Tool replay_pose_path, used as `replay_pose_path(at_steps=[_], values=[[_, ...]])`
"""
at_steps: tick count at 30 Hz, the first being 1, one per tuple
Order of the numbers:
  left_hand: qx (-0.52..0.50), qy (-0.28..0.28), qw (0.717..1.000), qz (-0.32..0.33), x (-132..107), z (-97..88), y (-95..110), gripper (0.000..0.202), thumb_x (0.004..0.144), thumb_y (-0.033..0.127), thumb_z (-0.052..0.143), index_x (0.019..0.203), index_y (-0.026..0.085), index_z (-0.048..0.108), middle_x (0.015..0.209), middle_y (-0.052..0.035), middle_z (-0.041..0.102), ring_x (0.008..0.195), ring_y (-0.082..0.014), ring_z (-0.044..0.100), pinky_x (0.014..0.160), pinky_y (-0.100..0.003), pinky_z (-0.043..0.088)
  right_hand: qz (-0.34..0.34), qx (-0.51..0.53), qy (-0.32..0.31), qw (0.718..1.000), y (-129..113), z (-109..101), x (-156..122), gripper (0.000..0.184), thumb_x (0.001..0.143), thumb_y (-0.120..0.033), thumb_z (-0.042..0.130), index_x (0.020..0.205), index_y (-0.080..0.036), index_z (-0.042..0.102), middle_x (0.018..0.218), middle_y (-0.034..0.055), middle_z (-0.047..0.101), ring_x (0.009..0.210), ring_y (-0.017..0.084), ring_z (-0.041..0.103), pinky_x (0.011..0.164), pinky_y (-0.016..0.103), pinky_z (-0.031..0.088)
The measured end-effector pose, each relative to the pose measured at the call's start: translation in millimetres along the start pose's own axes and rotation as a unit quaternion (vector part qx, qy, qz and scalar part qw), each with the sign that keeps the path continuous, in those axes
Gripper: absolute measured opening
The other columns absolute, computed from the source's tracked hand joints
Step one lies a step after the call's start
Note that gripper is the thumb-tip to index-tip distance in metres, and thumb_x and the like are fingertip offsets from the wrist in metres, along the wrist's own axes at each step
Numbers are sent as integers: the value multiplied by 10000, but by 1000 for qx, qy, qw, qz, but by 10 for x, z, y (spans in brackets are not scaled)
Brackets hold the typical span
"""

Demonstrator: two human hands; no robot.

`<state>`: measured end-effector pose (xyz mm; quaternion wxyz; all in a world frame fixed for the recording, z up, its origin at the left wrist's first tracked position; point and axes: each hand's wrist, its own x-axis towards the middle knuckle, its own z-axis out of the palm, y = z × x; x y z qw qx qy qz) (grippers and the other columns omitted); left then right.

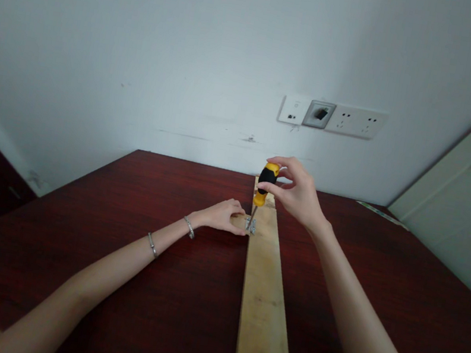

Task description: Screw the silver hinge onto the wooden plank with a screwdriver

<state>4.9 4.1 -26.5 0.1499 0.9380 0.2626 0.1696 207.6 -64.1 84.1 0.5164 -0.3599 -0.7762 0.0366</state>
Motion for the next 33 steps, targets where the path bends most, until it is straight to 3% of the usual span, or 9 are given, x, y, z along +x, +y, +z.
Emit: replay_pose_path(at_steps=[12, 22, 29, 33], values=[[6, 8, 1000, 13, 21, 35, -51, 526, 695, 539, 759, 1041, 149, 691, 992, -75, 614, 928, -212, 555, 849, -300, 439, -10, 6, 2, 1000, -6, 10, 4, 415, 729, -408, 762, 1083, -259, 606, 1037, 49, 602, 942, 216, 612, 751, 366, 572], [-14, 16, 1000, 5, 11, 30, -39, 531, 678, 540, 768, 1031, 149, 698, 986, -75, 611, 930, -216, 542, 859, -316, 440, -15, -27, 25, 999, -40, 58, -8, 414, 743, -420, 744, 1094, -242, 616, 1096, 69, 637, 913, 208, 624, 692, 331, 573], [-18, 8, 1000, 4, 11, 30, -47, 504, 691, 531, 762, 1040, 174, 693, 1008, -68, 615, 951, -224, 538, 869, -326, 436, -3, -39, 16, 999, -3, 102, -42, 424, 773, -458, 704, 1143, -259, 648, 1138, 77, 690, 918, 228, 654, 554, 290, 548], [-26, 11, 1000, -6, 3, 23, -25, 576, 678, 512, 779, 1125, 172, 649, 1041, -77, 610, 972, -231, 545, 887, -333, 436, -6, -41, 15, 999, -5, 101, -46, 432, 780, -447, 701, 1172, -271, 655, 1173, 78, 691, 942, 236, 658, 542, 290, 548]])
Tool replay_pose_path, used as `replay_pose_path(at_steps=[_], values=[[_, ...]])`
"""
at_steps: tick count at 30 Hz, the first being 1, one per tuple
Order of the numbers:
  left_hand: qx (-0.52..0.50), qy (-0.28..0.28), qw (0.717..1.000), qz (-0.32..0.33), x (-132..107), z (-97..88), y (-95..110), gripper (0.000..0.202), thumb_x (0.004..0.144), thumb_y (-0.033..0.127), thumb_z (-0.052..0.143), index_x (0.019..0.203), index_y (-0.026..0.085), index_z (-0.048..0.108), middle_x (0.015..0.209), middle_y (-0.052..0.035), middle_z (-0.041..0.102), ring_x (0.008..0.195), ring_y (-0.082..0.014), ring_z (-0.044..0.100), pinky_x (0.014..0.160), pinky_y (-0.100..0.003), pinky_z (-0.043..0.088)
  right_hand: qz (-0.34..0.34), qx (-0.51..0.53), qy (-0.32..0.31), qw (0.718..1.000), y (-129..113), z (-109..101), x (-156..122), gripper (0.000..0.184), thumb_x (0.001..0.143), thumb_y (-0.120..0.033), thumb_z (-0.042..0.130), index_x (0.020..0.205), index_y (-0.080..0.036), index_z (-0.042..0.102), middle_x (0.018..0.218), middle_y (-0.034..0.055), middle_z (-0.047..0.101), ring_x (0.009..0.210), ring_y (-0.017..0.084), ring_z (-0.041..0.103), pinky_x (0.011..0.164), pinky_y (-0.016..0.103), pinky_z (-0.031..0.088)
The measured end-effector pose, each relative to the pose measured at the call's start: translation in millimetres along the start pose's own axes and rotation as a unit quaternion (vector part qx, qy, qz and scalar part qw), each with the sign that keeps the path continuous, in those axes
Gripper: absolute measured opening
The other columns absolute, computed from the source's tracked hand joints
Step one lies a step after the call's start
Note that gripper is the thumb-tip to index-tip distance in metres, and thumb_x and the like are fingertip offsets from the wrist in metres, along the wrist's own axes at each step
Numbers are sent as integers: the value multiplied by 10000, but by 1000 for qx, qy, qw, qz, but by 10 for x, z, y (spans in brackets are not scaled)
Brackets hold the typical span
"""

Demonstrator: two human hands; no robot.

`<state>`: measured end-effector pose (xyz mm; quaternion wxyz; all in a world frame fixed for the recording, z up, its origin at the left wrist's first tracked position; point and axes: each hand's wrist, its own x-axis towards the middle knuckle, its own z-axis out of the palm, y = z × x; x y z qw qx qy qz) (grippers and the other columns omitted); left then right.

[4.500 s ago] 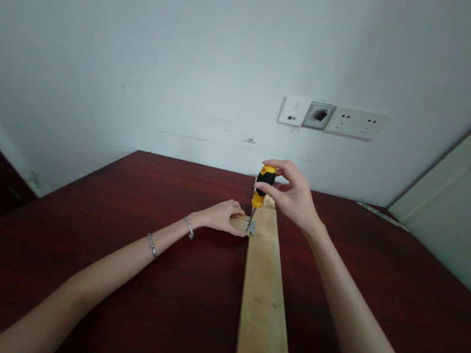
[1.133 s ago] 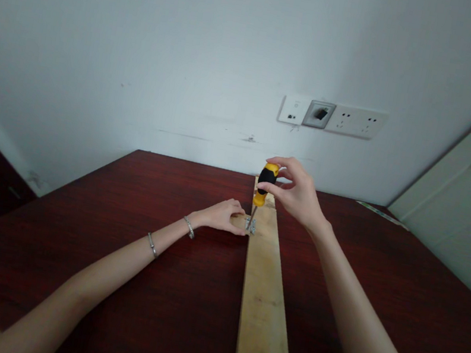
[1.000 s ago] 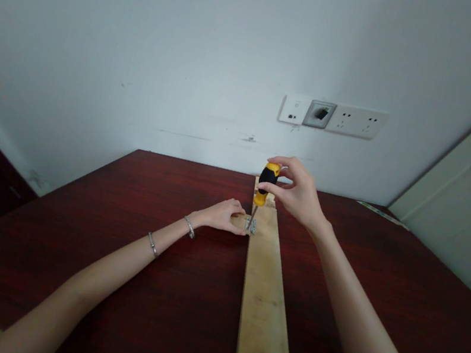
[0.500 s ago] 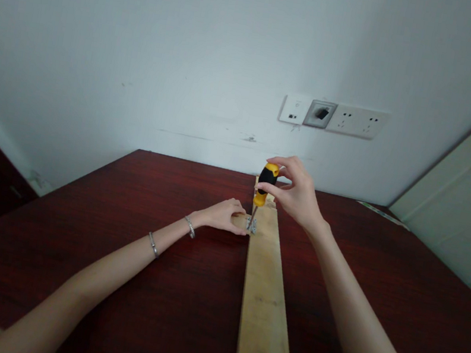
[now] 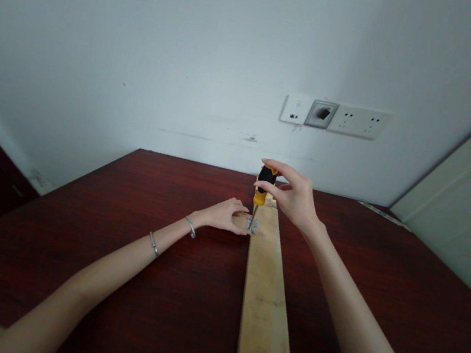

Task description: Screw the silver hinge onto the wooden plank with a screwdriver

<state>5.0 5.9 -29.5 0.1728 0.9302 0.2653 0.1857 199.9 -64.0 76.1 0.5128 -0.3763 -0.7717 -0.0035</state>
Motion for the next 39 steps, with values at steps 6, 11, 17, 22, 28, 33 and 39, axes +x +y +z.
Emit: replay_pose_path(at_steps=[6, 11, 17, 22, 28, 33, 39], values=[[-8, 2, 1000, -15, -16, -19, 38, 563, 687, 514, 774, 1107, 179, 608, 1047, -74, 591, 960, -225, 550, 853, -328, 439, -4, 1, 5, 1000, 7, 8, 16, 443, 770, -428, 718, 1167, -242, 652, 1163, 87, 691, 940, 230, 657, 708, 356, 572], [-7, -8, 1000, 15, -25, -23, 13, 478, 732, 522, 741, 1090, 222, 640, 989, -46, 597, 966, -213, 525, 858, -312, 422, 5, 3, 6, 1000, 23, 13, 15, 431, 779, -441, 704, 1162, -253, 649, 1163, 86, 688, 946, 239, 656, 752, 392, 568], [-18, -19, 999, 30, -21, -6, -45, 452, 747, 504, 742, 1114, 248, 677, 1075, -54, 590, 1031, -214, 513, 925, -314, 397, -8, 3, 0, 1000, 8, 12, 18, 399, 803, -431, 684, 1165, -267, 645, 1139, 75, 687, 944, 229, 642, 770, 386, 560], [-13, -12, 999, 34, -11, 9, -71, 443, 740, 502, 750, 1112, 266, 703, 1056, -51, 594, 1027, -215, 513, 930, -316, 395, -20, -4, -15, 1000, -15, 15, 17, 322, 834, -405, 655, 1135, -289, 661, 1064, 61, 684, 947, 226, 623, 740, 370, 555], [5, -12, 999, 30, -10, 22, -98, 416, 744, 519, 739, 1093, 295, 724, 1054, -49, 591, 1000, -206, 528, 904, -304, 404, -11, 4, -24, 1000, -68, -15, 12, 304, 866, -331, 595, 1158, -268, 653, 1041, 69, 656, 908, 208, 614, 524, 262, 514], [16, -11, 1000, 23, -15, 40, -123, 400, 751, 508, 739, 1101, 316, 723, 1086, -46, 589, 1007, -199, 536, 907, -302, 405, -15, 12, -60, 998, -100, -74, 4, 421, 835, -198, 538, 1244, -268, 604, 1043, 71, 619, 851, 192, 600, 443, 224, 485], [23, -13, 999, 28, -11, 35, -116, 383, 759, 497, 737, 1094, 313, 727, 1075, -45, 594, 995, -196, 539, 910, -304, 407, -31, -26, -49, 998, -64, -50, 9, 401, 859, -307, 604, 1259, -280, 588, 1020, 71, 611, 839, 195, 589, 573, 295, 544]])
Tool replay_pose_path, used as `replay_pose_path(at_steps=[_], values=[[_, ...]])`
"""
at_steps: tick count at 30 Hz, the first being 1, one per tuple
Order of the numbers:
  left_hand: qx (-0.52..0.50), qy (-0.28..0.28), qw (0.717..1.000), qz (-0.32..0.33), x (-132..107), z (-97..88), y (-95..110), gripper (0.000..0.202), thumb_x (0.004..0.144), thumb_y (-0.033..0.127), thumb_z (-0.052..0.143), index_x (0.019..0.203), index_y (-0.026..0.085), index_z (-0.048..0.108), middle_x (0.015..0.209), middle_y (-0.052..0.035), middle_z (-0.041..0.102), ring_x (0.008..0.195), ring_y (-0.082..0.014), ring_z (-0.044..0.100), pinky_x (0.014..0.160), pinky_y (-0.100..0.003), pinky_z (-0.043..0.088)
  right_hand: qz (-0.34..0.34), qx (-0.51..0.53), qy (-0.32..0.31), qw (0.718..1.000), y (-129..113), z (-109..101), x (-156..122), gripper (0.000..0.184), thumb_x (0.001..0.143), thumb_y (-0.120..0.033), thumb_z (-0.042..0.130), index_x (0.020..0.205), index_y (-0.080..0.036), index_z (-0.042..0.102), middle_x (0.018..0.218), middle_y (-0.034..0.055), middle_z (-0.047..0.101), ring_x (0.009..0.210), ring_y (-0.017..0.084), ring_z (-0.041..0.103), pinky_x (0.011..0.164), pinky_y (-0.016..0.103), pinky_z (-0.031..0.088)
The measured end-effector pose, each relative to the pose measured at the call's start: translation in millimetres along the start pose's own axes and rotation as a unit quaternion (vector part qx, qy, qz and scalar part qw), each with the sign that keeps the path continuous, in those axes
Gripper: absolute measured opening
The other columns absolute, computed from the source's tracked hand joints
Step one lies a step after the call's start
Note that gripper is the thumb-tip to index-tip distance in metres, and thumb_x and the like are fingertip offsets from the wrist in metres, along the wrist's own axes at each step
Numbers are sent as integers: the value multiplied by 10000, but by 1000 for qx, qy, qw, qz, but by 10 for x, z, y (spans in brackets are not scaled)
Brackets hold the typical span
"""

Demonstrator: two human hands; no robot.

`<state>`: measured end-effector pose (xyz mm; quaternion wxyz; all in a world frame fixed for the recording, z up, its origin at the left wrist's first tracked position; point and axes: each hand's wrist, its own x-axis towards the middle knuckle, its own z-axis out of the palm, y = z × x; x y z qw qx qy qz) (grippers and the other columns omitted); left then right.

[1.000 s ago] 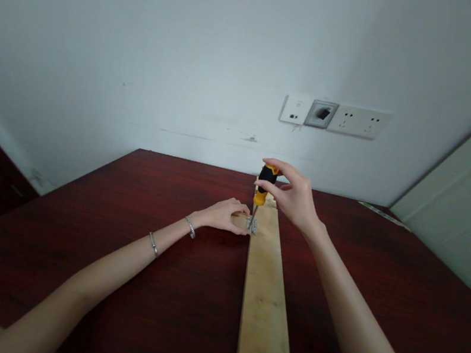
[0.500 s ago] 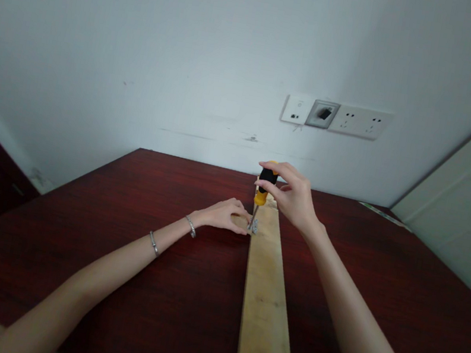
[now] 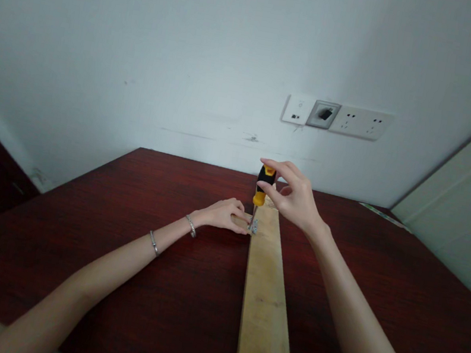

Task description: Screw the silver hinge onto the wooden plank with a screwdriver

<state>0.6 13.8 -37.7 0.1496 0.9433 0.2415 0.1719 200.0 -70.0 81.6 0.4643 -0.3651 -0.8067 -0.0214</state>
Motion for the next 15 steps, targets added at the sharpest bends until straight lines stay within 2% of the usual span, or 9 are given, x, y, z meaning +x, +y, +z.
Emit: replay_pose_path(at_steps=[5, 15], values=[[-4, 0, 1000, -7, -1, 4, -10, 387, 762, 516, 726, 1097, 323, 723, 1096, -42, 585, 1019, -198, 536, 922, -305, 400, 6, -13, 17, 1000, 16, 31, 3, 436, 827, -410, 660, 1240, -285, 595, 996, 70, 575, 872, 210, 593, 654, 342, 576], [-13, -4, 1000, -13, -1, -4, 5, 383, 756, 511, 735, 1095, 332, 721, 1078, -35, 581, 1016, -191, 529, 911, -300, 397, 10, -17, 44, 999, 22, 37, 3, 464, 791, -433, 695, 1225, -294, 608, 967, 58, 563, 844, 203, 590, 697, 370, 594]])
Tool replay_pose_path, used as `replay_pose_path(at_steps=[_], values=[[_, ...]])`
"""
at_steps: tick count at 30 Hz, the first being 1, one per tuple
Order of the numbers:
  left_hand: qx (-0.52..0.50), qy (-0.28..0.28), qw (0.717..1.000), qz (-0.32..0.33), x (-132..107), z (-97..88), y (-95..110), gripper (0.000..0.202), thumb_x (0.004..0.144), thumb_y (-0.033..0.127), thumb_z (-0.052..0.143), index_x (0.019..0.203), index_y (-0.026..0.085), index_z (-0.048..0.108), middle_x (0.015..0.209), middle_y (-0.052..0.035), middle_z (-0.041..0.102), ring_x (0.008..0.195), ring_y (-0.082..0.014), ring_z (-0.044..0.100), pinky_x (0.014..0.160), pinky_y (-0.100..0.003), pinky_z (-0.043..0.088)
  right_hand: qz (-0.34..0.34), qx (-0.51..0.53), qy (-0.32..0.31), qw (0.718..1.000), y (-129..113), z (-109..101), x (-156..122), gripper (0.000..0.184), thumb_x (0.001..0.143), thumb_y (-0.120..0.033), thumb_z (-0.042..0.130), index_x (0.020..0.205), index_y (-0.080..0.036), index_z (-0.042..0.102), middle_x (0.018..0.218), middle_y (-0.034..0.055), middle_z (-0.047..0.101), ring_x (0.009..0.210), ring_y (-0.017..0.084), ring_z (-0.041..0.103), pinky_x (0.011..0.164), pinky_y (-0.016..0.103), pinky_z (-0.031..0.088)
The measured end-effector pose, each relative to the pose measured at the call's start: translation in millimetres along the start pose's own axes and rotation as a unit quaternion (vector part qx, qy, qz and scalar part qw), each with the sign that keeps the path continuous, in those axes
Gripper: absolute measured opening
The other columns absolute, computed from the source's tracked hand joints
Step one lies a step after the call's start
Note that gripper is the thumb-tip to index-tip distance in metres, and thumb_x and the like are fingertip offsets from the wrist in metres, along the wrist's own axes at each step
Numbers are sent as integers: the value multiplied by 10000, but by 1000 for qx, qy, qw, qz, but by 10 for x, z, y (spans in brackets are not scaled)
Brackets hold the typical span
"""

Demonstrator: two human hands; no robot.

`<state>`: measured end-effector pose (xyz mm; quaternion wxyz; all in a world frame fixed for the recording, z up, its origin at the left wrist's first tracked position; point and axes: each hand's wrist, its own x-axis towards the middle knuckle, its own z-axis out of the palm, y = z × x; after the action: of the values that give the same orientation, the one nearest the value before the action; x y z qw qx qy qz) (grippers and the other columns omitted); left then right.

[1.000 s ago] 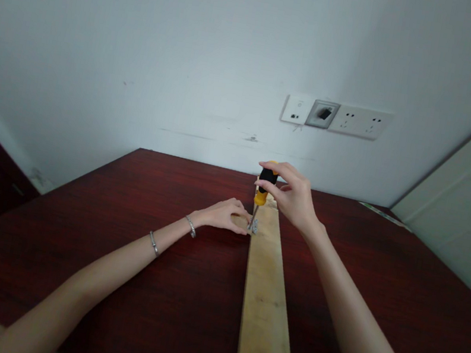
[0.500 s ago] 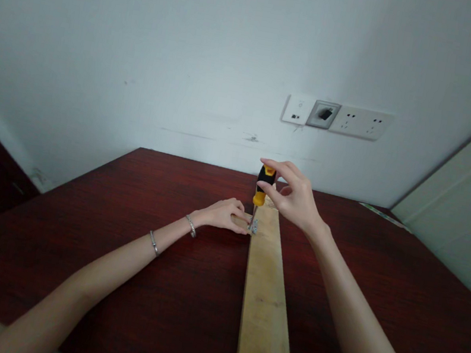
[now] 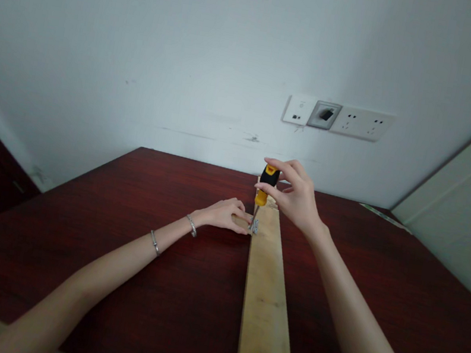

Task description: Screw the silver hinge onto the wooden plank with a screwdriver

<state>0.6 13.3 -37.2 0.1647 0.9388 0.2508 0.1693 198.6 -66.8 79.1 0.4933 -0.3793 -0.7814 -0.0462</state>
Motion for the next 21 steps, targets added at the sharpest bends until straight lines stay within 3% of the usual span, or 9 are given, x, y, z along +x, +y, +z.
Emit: replay_pose_path(at_steps=[7, 13, 18, 21], values=[[-6, 4, 1000, 7, 3, 19, -36, 421, 742, 542, 732, 1078, 289, 730, 1072, -47, 594, 1004, -206, 531, 882, -301, 399, -5, 16, 53, 998, 0, -68, 29, 443, 798, -406, 693, 1211, -261, 622, 959, 62, 583, 868, 203, 592, 707, 358, 605], [-29, 16, 999, 28, 6, -7, 9, 457, 723, 512, 760, 1071, 223, 696, 1042, -56, 610, 986, -206, 543, 867, -289, 399, 40, 33, 89, 995, 78, -152, 26, 473, 790, -415, 689, 1237, -291, 599, 1055, 67, 574, 843, 197, 613, 455, 258, 562], [-60, 21, 997, -44, -7, -52, 97, 594, 638, 568, 788, 1008, 169, 550, 971, -44, 599, 833, -183, 547, 691, -254, 391, 62, 48, 106, 991, 90, -198, 28, 480, 776, -405, 698, 1234, -300, 598, 1085, 66, 565, 801, 190, 633, 381, 223, 518], [-68, 23, 996, -54, -12, -51, 103, 606, 628, 589, 781, 972, 173, 505, 949, -37, 578, 810, -176, 534, 665, -247, 385, 63, 51, 109, 991, 89, -203, 33, 474, 773, -395, 702, 1226, -297, 603, 1087, 63, 564, 805, 192, 635, 375, 224, 515]])
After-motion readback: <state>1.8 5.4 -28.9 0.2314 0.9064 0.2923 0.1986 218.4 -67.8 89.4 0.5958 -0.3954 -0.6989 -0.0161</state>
